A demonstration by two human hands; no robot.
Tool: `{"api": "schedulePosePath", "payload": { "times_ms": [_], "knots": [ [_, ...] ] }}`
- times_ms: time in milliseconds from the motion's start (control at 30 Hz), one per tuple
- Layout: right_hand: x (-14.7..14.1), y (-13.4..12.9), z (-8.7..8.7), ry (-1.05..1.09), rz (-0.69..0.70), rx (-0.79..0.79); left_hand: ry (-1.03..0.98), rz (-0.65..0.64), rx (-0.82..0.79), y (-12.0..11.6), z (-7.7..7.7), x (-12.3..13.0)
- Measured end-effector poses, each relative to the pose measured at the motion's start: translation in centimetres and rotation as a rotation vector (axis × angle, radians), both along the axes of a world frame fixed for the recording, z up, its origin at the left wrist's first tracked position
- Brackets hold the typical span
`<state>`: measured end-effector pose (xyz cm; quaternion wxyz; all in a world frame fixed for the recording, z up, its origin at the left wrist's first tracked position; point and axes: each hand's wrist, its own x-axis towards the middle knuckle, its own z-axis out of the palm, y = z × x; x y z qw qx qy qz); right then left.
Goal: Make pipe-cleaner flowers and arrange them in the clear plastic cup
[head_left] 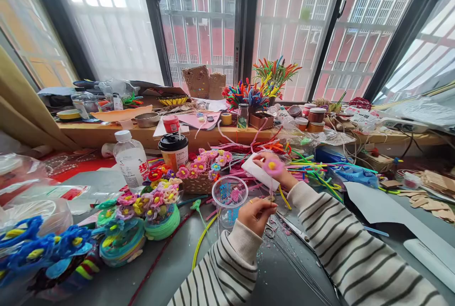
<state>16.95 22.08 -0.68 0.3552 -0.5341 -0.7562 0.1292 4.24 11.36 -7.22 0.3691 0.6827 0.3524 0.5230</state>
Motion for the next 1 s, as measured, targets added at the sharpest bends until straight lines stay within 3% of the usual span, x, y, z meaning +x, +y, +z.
{"api": "schedulePosePath", "payload": {
  "times_ms": [233, 467, 767, 900, 1000],
  "knots": [
    [-3.7, 3.2, 0.4, -0.335, 0.028, 0.044, 0.015, 0.081, 0.068, -0.5, 0.4, -0.1],
    [-4.0, 6.8, 0.0, -0.517, -0.007, 0.035, 0.010, 0.170, 0.175, -0.3, 0.1, -0.2],
    [-5.7, 9.4, -1.1, -0.639, -0.035, 0.040, 0.074, 0.248, 0.163, -0.7, 0.2, -0.4],
    [-5.1, 9.6, -0.9, -0.631, -0.124, 0.061, 0.085, 0.260, 0.185, -0.7, 0.2, -0.3],
    [-4.4, 9.7, -0.7, -0.625, -0.087, 0.069, 0.082, 0.268, 0.203, -0.7, 0.2, -0.1]
  ]
}}
